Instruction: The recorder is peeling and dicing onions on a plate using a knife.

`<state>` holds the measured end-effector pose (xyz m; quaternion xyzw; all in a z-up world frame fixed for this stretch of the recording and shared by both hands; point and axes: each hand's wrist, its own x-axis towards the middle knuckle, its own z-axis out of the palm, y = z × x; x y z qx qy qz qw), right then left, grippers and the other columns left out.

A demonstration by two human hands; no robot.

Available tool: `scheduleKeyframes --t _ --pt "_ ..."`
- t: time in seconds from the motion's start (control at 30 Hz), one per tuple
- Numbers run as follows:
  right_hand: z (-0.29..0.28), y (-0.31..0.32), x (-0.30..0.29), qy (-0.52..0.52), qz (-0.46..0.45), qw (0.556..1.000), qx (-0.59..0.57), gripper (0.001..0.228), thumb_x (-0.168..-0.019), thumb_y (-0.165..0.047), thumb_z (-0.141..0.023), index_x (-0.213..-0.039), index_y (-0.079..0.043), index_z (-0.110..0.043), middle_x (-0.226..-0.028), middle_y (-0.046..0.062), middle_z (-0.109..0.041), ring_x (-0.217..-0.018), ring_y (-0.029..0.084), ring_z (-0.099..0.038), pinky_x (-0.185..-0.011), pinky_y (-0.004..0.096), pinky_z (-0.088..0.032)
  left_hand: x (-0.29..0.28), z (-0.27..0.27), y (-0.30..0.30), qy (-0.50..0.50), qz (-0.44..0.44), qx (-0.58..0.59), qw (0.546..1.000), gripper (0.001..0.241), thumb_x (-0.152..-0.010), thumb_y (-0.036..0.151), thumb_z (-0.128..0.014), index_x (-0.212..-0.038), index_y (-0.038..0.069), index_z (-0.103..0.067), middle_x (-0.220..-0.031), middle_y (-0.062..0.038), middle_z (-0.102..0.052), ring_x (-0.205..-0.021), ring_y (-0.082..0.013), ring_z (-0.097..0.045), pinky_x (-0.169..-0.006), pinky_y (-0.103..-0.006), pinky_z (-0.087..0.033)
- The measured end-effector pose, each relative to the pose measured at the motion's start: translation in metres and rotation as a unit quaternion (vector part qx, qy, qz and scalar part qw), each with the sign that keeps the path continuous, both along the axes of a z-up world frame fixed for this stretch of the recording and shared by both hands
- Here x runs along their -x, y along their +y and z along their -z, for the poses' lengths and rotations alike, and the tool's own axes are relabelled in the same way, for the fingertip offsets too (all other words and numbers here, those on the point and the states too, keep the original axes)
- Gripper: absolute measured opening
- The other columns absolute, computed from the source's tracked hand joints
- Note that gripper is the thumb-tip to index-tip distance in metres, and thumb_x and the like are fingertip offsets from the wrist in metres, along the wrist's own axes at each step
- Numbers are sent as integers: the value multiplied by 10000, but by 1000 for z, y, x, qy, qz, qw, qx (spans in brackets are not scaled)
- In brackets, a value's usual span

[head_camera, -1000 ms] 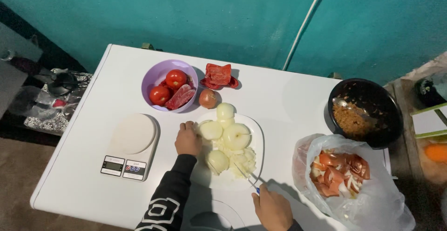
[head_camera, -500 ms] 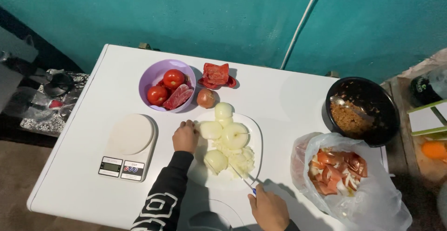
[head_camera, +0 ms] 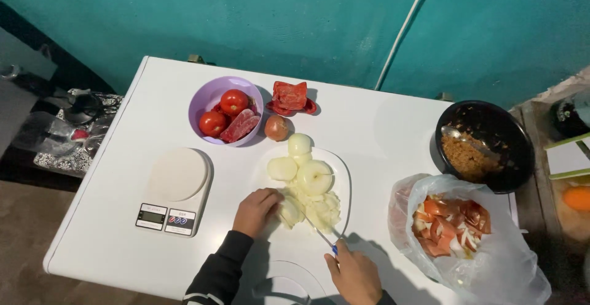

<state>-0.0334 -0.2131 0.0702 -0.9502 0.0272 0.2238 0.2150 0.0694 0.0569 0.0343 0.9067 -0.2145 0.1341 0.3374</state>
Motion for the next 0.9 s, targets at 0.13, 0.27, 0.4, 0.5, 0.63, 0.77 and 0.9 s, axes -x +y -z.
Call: scheduleKeyframes --t 0.13,0.27,0.4,0.5,0.63,0.77,0.9 --pt "12 -5 3 -17 9 1000 -3 349 -934 -419 -621 -1113 -124 -569 -820 89 -769 -789 387 -731 -706 532 -573 2 14 0 -15 29 -37 999 281 -776 80 -750 -1053 104 -709 -1103 -67 -706 -934 -300 -677 -792 -402 -558" --pt "10 -6 4 -13 14 1000 1 351 -931 -425 -624 -1123 -136 -570 -830 87 -765 -808 379 -728 -732 531 -566 4 -11 1 -3 80 -45 996 347 -736 65 -730 -1079 102 -696 -1158 -71 -698 -1023 -312 -673 -890 -415 -542" --pt "-7 -2 -3 73 -4 997 -9 349 -989 -414 -570 -1136 -97 -557 -836 86 -761 -819 348 -747 -752 499 -582 2 -14 10 75 103 -55 990 344 -759 85 -746 -1099 97 -700 -1161 -83 -686 -1033 -319 -668 -879 -415 -538" --pt "-5 -1 -3 74 7 997 0 373 -979 -396 -580 -1210 -106 -542 -865 99 -770 -850 361 -735 -773 509 -569 -1 -5 14 76 132 -64 986 314 -763 106 -760 -1072 101 -707 -1116 -82 -685 -1052 -320 -671 -884 -416 -540" --pt "16 -8 3 48 13 999 -9 409 -962 -404 -611 -1217 -99 -515 -925 100 -768 -867 365 -738 -779 517 -566 -6 -21 6 140 131 -106 976 342 -792 128 -755 -1130 141 -705 -1200 -48 -674 -1108 -295 -645 -940 -409 -521" --pt "15 -5 6 27 13 1000 -8 441 -943 -394 -615 -1248 -113 -465 -967 119 -756 -871 382 -737 -773 522 -570 -13 -20 -5 77 201 -193 957 641 -722 125 -764 -1335 137 -576 -1365 -99 -550 -1297 -305 -503 -1033 -452 -414" --pt "1 0 2 83 24 996 12 414 -1017 -350 -541 -1329 -113 -409 -927 193 -742 -889 411 -725 -804 530 -558 -26 0 -14 102 251 -295 916 772 -717 194 -797 -1409 90 -469 -1423 -113 -483 -1344 -300 -427 -1065 -481 -364"
